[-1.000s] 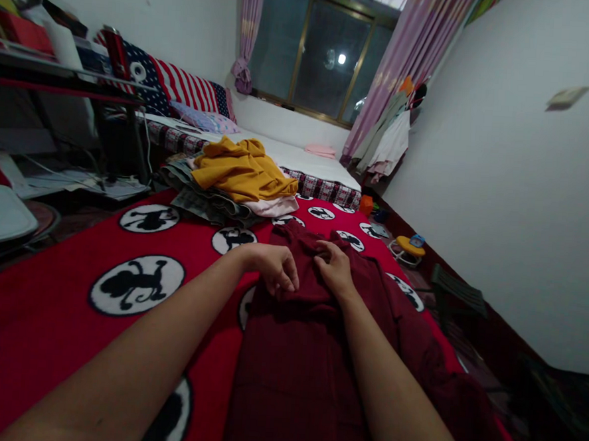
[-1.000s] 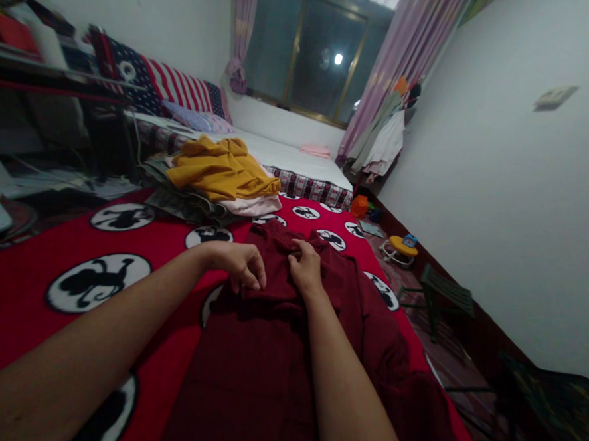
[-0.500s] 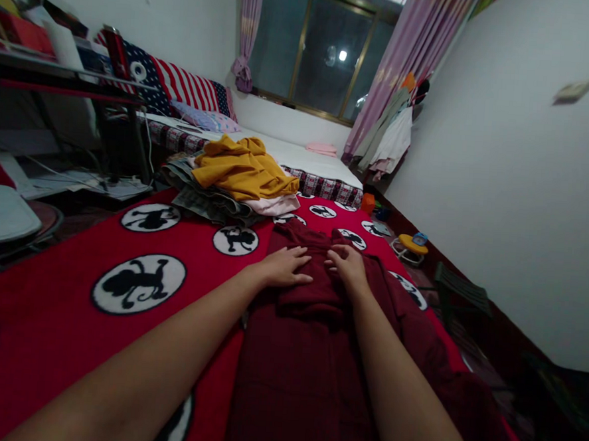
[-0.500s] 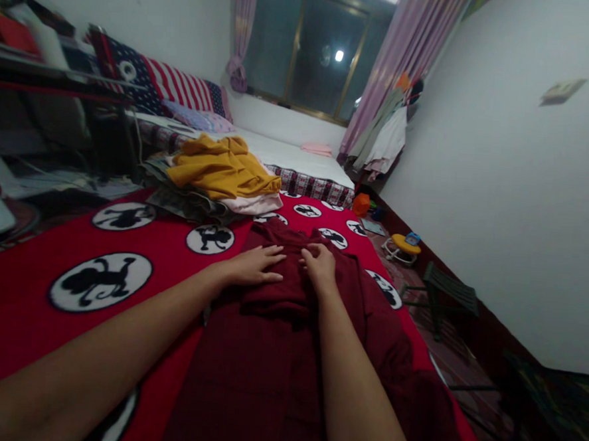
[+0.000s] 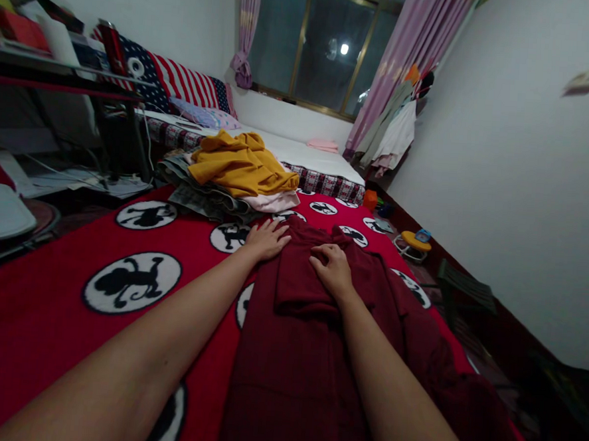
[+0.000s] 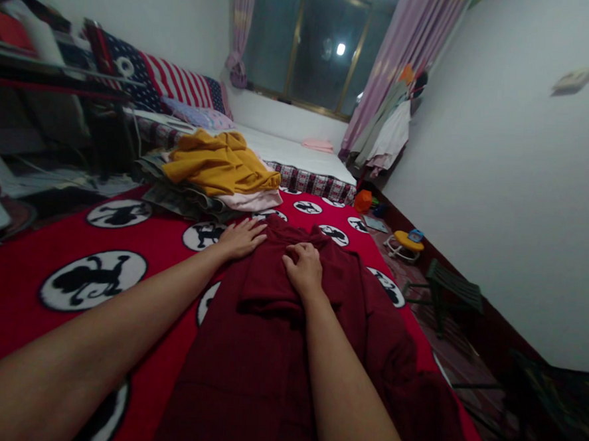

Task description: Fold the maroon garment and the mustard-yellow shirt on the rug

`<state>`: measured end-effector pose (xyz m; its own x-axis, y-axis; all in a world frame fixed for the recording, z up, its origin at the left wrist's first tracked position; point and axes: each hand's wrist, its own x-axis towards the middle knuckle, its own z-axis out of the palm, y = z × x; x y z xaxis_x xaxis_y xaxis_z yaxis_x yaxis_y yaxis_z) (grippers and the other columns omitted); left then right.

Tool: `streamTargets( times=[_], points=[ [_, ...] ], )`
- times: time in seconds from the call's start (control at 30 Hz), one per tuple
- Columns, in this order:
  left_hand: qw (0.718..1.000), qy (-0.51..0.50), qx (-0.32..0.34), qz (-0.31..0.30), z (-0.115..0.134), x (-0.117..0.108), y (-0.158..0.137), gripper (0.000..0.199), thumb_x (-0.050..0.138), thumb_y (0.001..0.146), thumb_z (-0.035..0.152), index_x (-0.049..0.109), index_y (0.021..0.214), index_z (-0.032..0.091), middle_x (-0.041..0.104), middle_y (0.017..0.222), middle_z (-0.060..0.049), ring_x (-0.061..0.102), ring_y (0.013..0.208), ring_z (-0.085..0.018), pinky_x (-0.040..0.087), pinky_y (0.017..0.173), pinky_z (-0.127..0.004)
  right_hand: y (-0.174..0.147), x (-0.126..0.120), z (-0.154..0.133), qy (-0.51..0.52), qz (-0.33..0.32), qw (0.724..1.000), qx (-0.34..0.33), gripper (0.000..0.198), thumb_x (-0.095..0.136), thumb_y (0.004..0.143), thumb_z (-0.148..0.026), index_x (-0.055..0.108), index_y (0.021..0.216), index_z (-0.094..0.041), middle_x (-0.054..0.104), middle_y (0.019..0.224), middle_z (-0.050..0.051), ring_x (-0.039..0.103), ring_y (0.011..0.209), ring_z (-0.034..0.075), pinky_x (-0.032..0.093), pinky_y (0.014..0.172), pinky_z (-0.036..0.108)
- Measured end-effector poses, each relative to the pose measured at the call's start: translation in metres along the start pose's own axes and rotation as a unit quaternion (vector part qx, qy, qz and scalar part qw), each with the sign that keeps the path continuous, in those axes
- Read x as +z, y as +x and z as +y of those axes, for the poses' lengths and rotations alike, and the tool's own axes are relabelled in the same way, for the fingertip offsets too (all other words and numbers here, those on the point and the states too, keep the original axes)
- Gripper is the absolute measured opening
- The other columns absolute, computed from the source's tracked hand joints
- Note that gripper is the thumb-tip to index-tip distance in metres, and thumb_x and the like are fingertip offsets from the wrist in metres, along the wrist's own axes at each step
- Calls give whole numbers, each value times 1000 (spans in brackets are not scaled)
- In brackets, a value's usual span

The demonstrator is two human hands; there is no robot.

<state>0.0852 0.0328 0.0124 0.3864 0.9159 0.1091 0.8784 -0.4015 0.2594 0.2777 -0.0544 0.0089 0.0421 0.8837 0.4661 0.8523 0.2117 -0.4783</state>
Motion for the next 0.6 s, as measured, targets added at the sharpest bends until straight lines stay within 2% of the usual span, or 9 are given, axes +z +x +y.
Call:
streamTargets(
  times=[0.1, 0.2, 0.4, 0.5, 0.6],
  points=[
    [1000, 8, -19, -17, -3, -3, 12, 57, 22, 98, 51, 29, 151, 33, 19, 161, -6, 15, 148, -29, 15, 115, -57, -2, -1, 0, -38, -33, 999, -13, 31, 64, 83, -37, 70, 111, -25, 61, 120, 8, 52, 114, 25, 42, 99, 42],
    [1000, 17, -18, -19, -5, -2, 13, 58, 22, 98, 50, 24, 153, 32, 17, 162, -7, 13, 149, -30, 13, 116, -56, -3, -2, -1, -58, -58, 996, -19, 34, 63, 85, -41, 68, 116, -28, 59, 125, 7, 51, 116, 26, 41, 100, 44],
    [998, 41, 43, -27, -9, -1, -23, 57, 27, 99, 45, 30, 152, 23, 17, 161, -13, 15, 148, -30, 13, 117, -50, -3, -3, -3, -69, -66, 995, -12, 37, 62, 86, -41, 67, 119, -26, 58, 129, 8, 50, 118, 28, 41, 100, 46],
    [996, 25, 82, 17, -13, -3, -41, 56, 38, 97, 45, 41, 146, 19, 31, 156, -14, 29, 143, -28, 21, 116, -43, -4, -3, -6, -52, -55, 997, -10, 34, 64, 85, -38, 69, 115, -24, 60, 126, 9, 52, 118, 27, 42, 101, 44],
    [991, -20, 86, 103, -16, -5, -48, 47, 54, 89, 46, 62, 127, 18, 55, 133, -11, 51, 122, -25, 38, 105, -33, -4, -4, -12, -22, -20, 999, -14, 21, 65, 83, -27, 73, 101, -20, 66, 116, 8, 57, 110, 23, 43, 99, 39]
  ],
)
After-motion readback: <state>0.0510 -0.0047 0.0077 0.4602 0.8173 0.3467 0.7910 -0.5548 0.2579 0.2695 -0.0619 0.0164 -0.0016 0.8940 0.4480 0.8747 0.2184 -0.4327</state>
